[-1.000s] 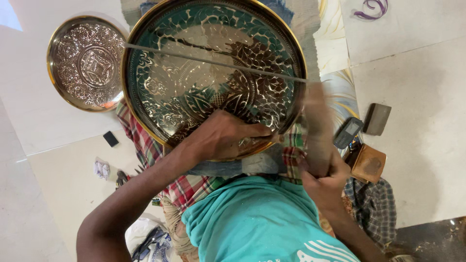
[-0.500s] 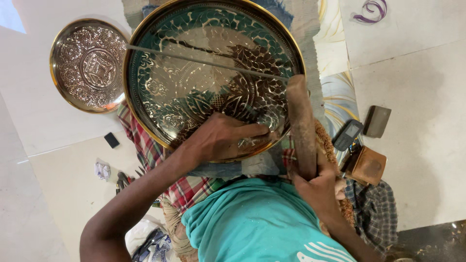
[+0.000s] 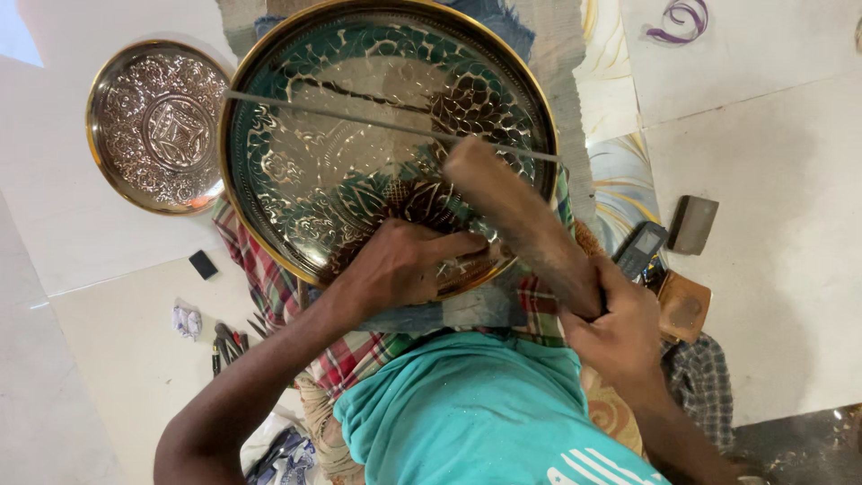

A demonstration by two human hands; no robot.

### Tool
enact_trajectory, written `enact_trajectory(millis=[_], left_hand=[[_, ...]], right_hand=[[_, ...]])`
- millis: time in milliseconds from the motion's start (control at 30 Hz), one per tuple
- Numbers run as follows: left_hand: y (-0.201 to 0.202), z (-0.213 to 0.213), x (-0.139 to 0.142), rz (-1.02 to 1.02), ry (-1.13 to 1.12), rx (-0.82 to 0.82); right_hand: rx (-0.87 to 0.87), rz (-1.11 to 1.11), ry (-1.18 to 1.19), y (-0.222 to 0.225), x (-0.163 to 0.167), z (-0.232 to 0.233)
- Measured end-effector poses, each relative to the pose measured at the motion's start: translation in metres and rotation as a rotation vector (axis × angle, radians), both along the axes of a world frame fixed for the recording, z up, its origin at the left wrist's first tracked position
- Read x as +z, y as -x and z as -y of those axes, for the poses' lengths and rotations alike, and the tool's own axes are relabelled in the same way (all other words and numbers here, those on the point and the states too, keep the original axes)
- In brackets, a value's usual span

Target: The person sits on the floor with an engraved brass plate on their lap and hammers a chisel-like punch with a wooden mallet to emboss the decorative pattern into the metal. They reposition the punch across different areas of the plate and occasionally rub or point at the surface between hammering.

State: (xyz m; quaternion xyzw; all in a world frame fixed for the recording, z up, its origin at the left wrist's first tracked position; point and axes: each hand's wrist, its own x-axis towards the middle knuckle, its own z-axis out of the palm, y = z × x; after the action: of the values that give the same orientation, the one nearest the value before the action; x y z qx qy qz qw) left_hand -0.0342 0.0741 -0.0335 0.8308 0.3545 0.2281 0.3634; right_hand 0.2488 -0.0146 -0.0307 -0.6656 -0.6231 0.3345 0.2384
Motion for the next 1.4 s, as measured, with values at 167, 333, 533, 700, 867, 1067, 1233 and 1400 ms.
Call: enact_trajectory(millis=[167, 333, 533, 700, 867, 1067, 1233, 1400], left_hand=[[-0.003, 0.001, 0.004, -0.022, 0.073, 0.006], [-0.002, -0.002, 0.009, -0.045, 0.052, 0.005], [-0.003, -0.001, 0.011, -0.001, 0.010, -0.004], [-0.003, -0.003, 0.014, -0.010, -0.006, -0.005], [-0.003, -0.003, 0.016, 0.028, -0.022, -0.021], [-0.003, -0.002, 0.009, 0.057, -0.025, -0.040], [0.000, -0.003, 0.007, -0.005, 0.039, -0.076], [0.002, -0.005, 0.005, 0.068, -0.012, -0.068]], right_hand=[[0.027, 0.144, 0.078, 0.000, -0.005, -0.002], [-0.043, -0.288, -0.033, 0.000, -0.015, 0.005], [-0.130, -0.232, 0.015, 0.002, -0.021, 0.013], [-0.142, -0.378, -0.113, 0.003, -0.029, 0.016], [-0.175, -0.165, -0.043, 0.007, -0.032, 0.018], [-0.132, 0.112, -0.087, 0.012, -0.022, 0.018], [-0.186, -0.155, -0.038, 0.016, -0.018, 0.016], [-0.225, -0.369, -0.081, 0.021, -0.016, 0.012]])
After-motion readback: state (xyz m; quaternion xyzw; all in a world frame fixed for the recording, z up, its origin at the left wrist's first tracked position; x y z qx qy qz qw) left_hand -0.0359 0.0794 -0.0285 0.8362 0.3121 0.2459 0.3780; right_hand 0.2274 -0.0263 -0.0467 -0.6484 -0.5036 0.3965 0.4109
